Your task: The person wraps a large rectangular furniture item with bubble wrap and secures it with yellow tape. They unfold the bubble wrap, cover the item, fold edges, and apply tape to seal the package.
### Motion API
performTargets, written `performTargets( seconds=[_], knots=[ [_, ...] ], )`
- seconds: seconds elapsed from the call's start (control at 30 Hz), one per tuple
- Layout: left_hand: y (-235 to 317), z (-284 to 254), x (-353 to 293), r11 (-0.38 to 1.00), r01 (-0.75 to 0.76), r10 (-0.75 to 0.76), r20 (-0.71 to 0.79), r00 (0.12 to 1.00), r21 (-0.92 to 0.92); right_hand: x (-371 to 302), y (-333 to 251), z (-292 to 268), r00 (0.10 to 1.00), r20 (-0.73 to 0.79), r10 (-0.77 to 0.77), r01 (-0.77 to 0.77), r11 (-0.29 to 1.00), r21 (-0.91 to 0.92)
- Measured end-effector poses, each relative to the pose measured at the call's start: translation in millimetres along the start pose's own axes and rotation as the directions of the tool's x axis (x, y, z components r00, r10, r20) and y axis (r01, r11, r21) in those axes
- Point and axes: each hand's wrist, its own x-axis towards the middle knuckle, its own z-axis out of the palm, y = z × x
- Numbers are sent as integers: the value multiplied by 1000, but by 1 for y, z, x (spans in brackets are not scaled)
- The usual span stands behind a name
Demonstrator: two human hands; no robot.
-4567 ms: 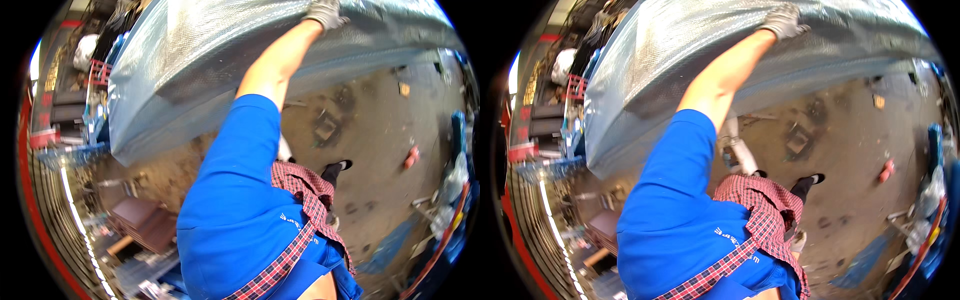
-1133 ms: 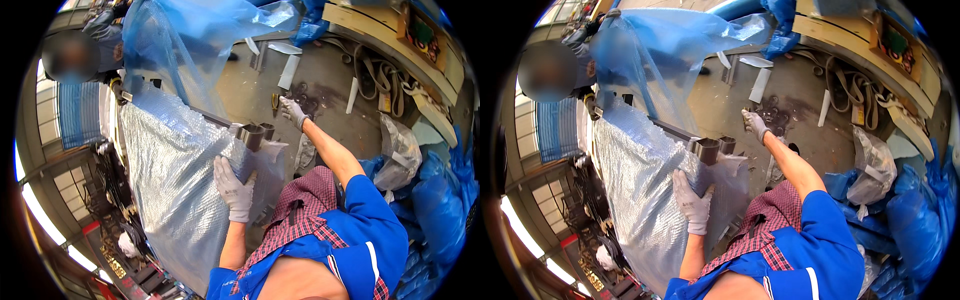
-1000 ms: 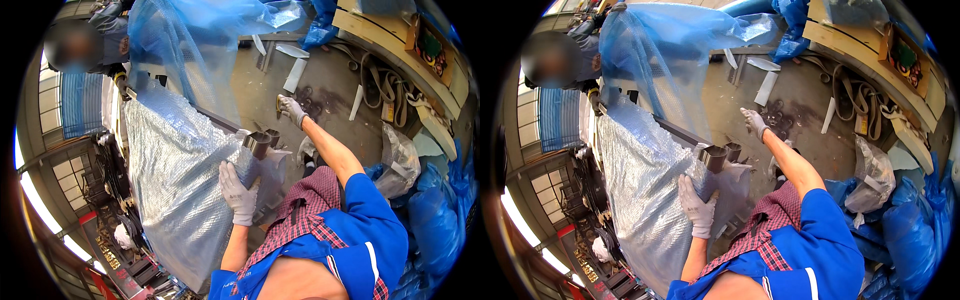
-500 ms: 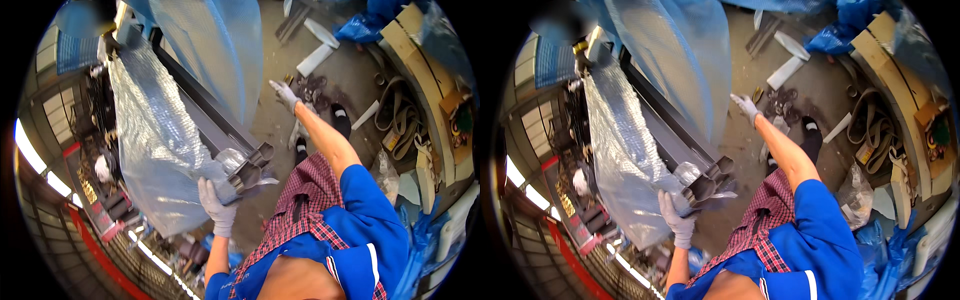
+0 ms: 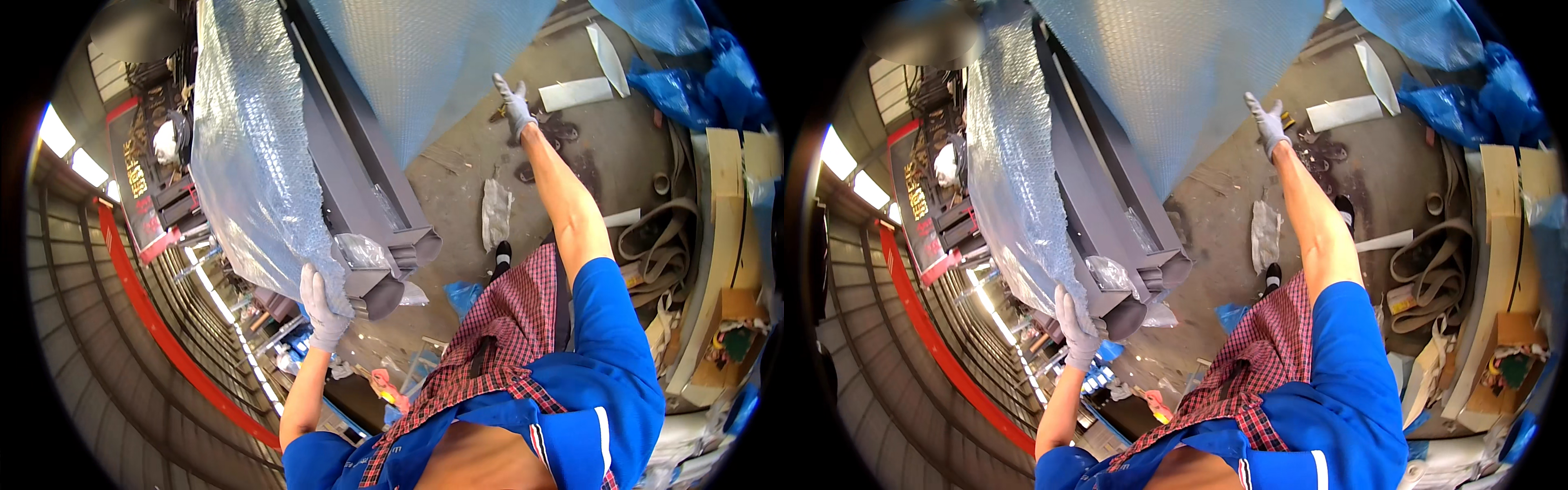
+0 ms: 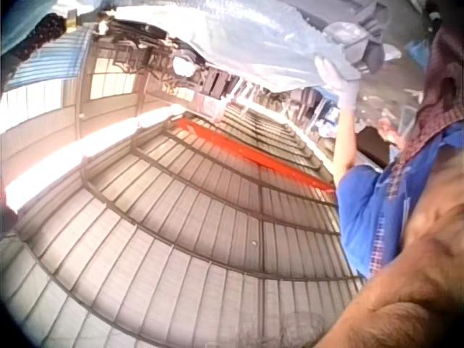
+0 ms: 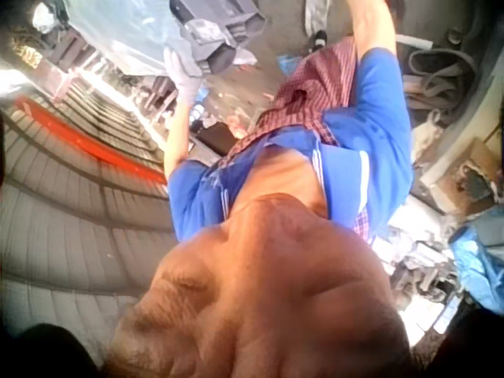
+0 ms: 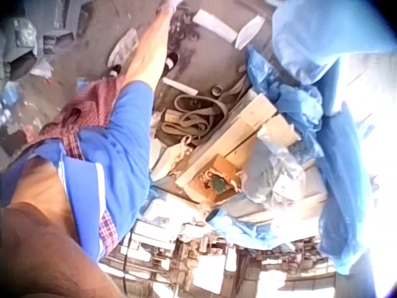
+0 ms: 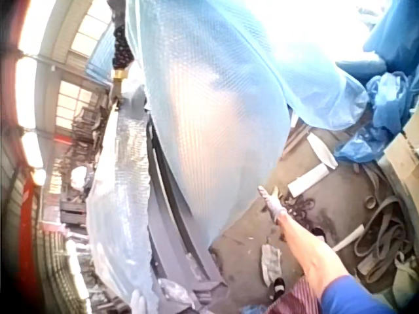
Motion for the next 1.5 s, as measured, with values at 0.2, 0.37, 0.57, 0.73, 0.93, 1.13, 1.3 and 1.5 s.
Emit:
performTargets(
  seconds=[0.2,0.37,0.57,0.73,0.93,1.13,1.3,1.5],
  knots=[
    [-4,-1,6,1000,6,-6,17,1000,-14,57,9,-1,997,64,51,-60,987,152],
    [-4,-4,1,999,24,-23,32,999,-22,71,-11,6,974,-224,19,9,992,123],
    [-13,2,-13,997,72,-71,60,996,-14,108,44,-36,859,-497,120,-58,989,139],
    [-25,7,-27,991,127,-126,30,992,-37,145,145,-69,841,-243,484,-430,869,243],
    [-16,6,-39,966,258,-255,115,960,-10,179,174,-35,981,-92,173,-118,896,429],
    [-4,3,-16,936,352,-338,221,915,-28,230,168,8,851,324,-412,324,900,291],
    [-10,-6,3,917,395,-365,270,891,-62,181,160,-27,899,379,-220,182,974,134],
    [-22,3,-10,999,22,-21,-24,999,43,-19,105,-201,937,337,97,-210,925,316]
  ],
)
